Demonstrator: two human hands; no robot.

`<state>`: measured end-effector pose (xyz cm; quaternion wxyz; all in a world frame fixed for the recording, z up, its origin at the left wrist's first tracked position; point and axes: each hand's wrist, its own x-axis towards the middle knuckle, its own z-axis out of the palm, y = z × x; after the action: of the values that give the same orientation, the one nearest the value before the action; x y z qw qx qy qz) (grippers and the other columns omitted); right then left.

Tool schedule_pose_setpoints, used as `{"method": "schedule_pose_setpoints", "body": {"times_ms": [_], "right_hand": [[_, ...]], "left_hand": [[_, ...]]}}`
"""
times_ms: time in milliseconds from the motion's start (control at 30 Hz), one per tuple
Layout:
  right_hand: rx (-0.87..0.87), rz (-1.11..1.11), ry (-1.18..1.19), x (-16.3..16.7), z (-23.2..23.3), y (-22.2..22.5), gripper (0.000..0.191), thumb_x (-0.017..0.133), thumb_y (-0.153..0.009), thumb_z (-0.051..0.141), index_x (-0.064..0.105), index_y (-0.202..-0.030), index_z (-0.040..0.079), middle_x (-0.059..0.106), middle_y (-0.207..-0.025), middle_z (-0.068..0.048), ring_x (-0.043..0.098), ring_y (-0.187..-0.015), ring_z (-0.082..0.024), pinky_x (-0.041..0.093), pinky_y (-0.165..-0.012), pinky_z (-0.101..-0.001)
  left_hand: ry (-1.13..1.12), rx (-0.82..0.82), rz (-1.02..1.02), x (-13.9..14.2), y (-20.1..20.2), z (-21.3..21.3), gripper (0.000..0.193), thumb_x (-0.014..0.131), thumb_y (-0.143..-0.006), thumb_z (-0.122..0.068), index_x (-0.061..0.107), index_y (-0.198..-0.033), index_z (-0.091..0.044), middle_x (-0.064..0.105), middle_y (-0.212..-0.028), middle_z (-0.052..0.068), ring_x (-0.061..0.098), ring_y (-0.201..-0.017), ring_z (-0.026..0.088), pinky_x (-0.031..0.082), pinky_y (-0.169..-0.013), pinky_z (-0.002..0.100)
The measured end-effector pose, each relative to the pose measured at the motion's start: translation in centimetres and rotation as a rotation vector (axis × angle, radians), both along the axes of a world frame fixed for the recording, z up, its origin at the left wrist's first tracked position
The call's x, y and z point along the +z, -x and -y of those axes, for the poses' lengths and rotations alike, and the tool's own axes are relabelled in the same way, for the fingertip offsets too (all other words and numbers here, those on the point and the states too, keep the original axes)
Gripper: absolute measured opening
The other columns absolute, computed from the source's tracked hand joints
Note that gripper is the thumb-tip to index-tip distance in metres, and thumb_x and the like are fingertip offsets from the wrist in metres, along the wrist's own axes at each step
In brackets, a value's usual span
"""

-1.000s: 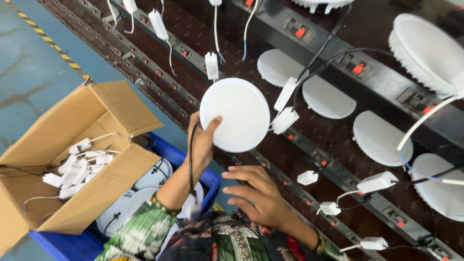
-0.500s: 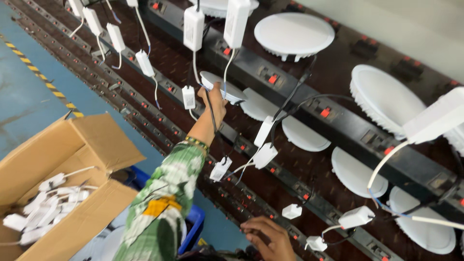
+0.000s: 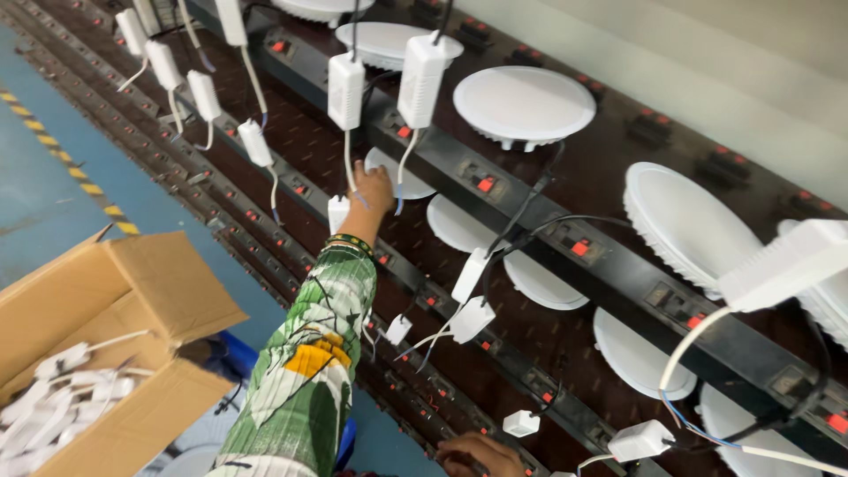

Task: The person takes round LED panel lights from a blue crate, attaches a white power driver from a cardboard box to each panel by joining the wires, and hangs the assembled panel with its driver onto a multi-tier test rack fitted with sockets. The person repeats this for several panels, occasionally repositioning the crate and box.

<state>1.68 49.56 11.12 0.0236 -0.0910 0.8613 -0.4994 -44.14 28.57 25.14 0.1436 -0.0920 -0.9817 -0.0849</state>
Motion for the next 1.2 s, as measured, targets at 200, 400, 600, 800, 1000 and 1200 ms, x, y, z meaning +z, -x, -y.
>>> {"method": "schedule_pose_setpoints", "body": {"times_ms": [200,400,600,800,1000,1200], "right_hand": [[0.243,-0.057,-0.006,4.8,3.6,2.1,0.025,0.078,-0.087,0.014,0.077,-0.11,0.004,0.082,-0.101,-0.009,0.08,-0.092,-0.02,0.061,-0.082,-0.0329],[0.516,-0.078,-0.114,7.7,9.1,2.9,0.026,0.076,-0.089,0.018,0.074,-0.111,0.005,0.077,-0.105,-0.01,0.076,-0.098,-0.024,0.058,-0.085,-0.0339],[0.87,-0.11,-0.335,6.8,15.7,3.3,0.037,0.075,-0.088,0.032,0.071,-0.117,0.01,0.074,-0.11,-0.01,0.07,-0.1,-0.031,0.055,-0.084,-0.0404],[1.096,-0.071,-0.497,6.1,19.9,2.7,0.046,0.07,-0.092,0.042,0.065,-0.126,0.011,0.069,-0.114,-0.011,0.065,-0.106,-0.033,0.05,-0.091,-0.0447],[0.982,0.052,-0.618,6.6,18.8,1.1,0.049,0.07,-0.091,0.042,0.063,-0.128,0.012,0.068,-0.119,-0.011,0.063,-0.108,-0.034,0.048,-0.093,-0.044],[0.626,0.228,-0.698,6.6,13.2,-2.9,0.051,0.072,-0.089,0.041,0.064,-0.133,0.018,0.069,-0.126,-0.009,0.065,-0.111,-0.032,0.051,-0.091,-0.0425]], "left_hand": [[-0.481,-0.374,-0.051,-4.7,-10.7,-0.4,0.082,0.068,-0.078,-0.008,0.04,-0.156,-0.001,0.044,-0.149,0.033,0.037,-0.137,0.052,0.033,-0.115,0.053],[-0.814,-0.466,-0.065,-14.2,-35.5,10.3,0.043,0.071,-0.093,-0.01,0.06,-0.134,-0.008,0.056,-0.145,0.022,0.05,-0.139,0.038,0.038,-0.12,0.046],[-0.675,0.374,0.662,-26.4,-53.4,26.1,0.047,0.077,-0.085,-0.028,0.065,-0.129,-0.015,0.067,-0.126,0.015,0.065,-0.114,0.035,0.051,-0.097,0.042],[-0.986,0.833,0.553,-32.0,-57.9,33.1,0.041,0.071,-0.089,-0.033,0.072,-0.124,-0.01,0.079,-0.113,0.016,0.077,-0.103,0.03,0.059,-0.09,0.037],[-0.973,0.644,0.68,-34.5,-50.0,29.3,0.059,0.076,-0.084,-0.04,0.065,-0.128,-0.003,0.073,-0.122,0.017,0.072,-0.114,0.031,0.055,-0.098,0.04],[-0.878,0.549,0.649,-35.7,-41.0,24.9,0.101,0.087,-0.074,-0.048,0.042,-0.146,0.007,0.051,-0.142,0.032,0.052,-0.133,0.042,0.043,-0.109,0.044]]}}
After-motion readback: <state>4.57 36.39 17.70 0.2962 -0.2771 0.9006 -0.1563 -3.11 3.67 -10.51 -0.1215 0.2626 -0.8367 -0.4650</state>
